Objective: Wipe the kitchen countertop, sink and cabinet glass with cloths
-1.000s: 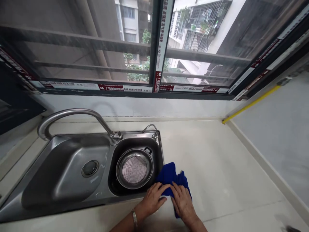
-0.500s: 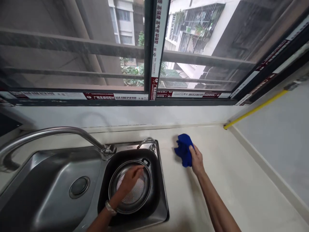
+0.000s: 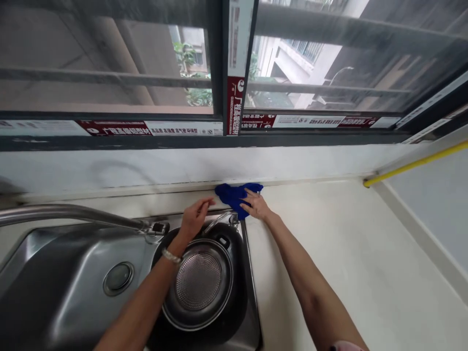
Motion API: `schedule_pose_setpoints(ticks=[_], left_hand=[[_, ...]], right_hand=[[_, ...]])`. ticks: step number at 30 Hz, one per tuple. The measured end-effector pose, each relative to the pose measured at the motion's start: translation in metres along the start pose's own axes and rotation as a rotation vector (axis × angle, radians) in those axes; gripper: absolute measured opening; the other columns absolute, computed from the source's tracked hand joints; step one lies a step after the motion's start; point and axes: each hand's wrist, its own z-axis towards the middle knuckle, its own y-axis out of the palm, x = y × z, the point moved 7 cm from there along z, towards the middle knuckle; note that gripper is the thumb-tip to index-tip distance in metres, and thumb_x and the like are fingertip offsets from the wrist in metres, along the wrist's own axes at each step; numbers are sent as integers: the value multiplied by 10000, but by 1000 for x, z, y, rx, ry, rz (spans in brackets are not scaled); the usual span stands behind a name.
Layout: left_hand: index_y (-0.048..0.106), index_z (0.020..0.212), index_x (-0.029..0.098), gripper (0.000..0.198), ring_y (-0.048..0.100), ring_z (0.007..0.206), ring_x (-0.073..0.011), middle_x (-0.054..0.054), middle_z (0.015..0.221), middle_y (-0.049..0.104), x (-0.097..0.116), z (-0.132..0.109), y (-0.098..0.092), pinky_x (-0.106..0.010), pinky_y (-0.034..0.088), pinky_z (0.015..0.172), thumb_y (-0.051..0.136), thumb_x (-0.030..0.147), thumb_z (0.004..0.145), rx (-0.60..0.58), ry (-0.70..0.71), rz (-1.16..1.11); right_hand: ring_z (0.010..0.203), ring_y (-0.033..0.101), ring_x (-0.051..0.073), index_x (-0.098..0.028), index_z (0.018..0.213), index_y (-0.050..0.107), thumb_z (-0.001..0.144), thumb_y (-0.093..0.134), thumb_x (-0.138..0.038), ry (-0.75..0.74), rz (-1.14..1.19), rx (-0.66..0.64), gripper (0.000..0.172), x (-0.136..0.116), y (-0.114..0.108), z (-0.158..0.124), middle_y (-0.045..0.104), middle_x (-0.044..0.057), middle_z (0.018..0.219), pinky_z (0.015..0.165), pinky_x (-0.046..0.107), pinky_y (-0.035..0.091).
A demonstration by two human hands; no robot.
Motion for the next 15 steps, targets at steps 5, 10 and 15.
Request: schedule_pose_setpoints(ticks=[5, 10, 15], left_hand=[[648, 1321, 209, 379, 610, 1300, -188, -54, 1350, 696, 14, 53, 58, -379, 457, 1168, 440, 336, 1030, -244, 253, 172], [624, 1378, 240, 451, 528, 1377, -301, -84, 1515, 567, 5, 65, 93, -509, 386, 1185, 661, 343, 940, -406, 359, 398], [651, 1325, 248, 370, 547, 1304, -333, -99, 1410, 623, -15, 64, 70, -533, 423, 1066, 612, 368, 977, -339, 319, 551]], right_hand=[[1343, 559, 328, -264, 1248, 740, 945, 670, -508, -23, -1, 181, 395, 15, -21, -23, 590, 124, 1485, 1120, 545, 463], [1261, 557, 315, -264, 1269, 718, 930, 710, -437, 72, -28, 177, 380, 18, -15, -20, 586, 116, 1403, 1074, 518, 480], [1236, 567, 298, -216, 1224, 725, 927, 717, -297, 40, -27, 114, 309, -3, 2, 13, 602, 120, 1367, 1070, 493, 479]])
